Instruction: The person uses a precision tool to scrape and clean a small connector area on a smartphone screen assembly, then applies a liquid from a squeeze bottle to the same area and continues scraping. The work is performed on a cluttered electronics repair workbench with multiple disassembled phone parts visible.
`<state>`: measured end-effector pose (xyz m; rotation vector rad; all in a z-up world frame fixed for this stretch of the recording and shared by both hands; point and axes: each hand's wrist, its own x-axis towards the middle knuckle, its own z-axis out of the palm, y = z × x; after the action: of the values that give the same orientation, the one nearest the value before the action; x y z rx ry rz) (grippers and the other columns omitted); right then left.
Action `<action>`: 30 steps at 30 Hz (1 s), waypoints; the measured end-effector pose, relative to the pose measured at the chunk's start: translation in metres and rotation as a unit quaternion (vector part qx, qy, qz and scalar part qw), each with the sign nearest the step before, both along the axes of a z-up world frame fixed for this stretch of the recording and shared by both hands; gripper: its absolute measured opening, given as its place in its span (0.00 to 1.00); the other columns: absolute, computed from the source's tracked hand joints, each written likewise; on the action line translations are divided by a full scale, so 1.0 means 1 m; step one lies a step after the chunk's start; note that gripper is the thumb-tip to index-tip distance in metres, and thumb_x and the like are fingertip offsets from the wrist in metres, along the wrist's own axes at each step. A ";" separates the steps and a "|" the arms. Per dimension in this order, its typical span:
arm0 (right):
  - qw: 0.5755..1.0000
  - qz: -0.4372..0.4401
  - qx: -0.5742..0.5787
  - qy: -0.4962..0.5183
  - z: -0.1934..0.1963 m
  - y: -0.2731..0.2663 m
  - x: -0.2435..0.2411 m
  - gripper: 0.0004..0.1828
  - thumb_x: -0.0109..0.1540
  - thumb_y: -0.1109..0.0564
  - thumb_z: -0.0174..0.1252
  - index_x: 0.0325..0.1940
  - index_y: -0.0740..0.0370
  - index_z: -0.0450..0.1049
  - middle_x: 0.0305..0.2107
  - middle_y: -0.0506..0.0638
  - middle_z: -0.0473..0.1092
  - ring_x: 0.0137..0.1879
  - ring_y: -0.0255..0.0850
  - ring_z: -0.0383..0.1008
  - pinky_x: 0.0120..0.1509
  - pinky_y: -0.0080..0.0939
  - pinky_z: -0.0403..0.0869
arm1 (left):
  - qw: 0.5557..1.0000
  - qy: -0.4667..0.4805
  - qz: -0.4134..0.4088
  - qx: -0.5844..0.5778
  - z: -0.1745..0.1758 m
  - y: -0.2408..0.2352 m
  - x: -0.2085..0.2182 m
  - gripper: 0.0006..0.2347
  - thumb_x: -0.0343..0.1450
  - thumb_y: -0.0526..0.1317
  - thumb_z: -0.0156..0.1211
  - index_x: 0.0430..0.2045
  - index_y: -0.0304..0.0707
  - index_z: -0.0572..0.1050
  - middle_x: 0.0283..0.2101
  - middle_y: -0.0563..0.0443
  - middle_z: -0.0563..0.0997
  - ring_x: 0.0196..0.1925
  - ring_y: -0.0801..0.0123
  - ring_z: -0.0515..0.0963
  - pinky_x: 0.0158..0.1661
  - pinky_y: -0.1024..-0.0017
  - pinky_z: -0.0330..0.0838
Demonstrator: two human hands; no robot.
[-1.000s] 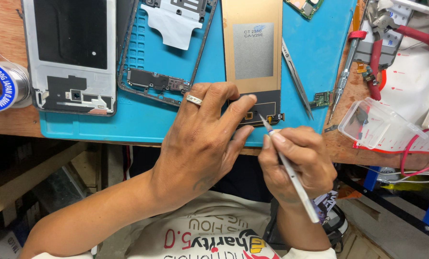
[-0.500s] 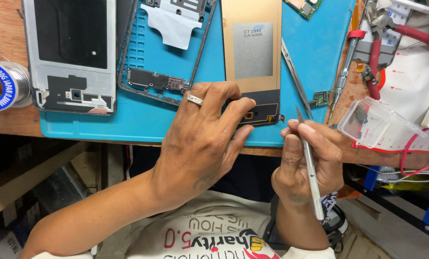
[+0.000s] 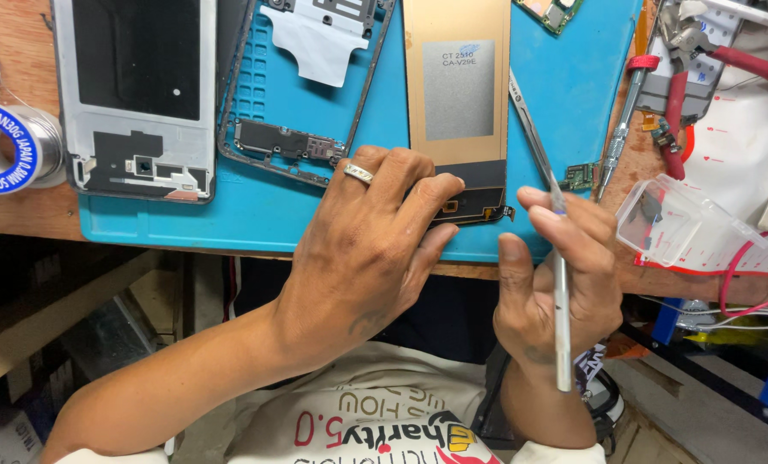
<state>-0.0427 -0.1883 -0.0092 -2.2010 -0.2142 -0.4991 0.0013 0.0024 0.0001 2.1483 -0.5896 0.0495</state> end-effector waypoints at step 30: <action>0.970 0.136 -0.043 0.195 0.026 -0.002 0.051 0.14 0.64 0.70 0.68 0.50 0.62 0.72 0.41 0.48 0.73 0.45 0.34 0.72 0.54 0.33 0.73 | 0.998 0.017 -0.025 -0.052 0.000 0.007 0.000 0.27 0.69 0.30 0.65 0.63 0.29 0.62 0.57 0.42 0.72 0.54 0.52 0.72 0.60 0.58 0.66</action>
<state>0.0083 -0.1900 0.0172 -2.2570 -0.3220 0.0987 0.0009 0.0094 0.0002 2.0299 -0.6089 0.0160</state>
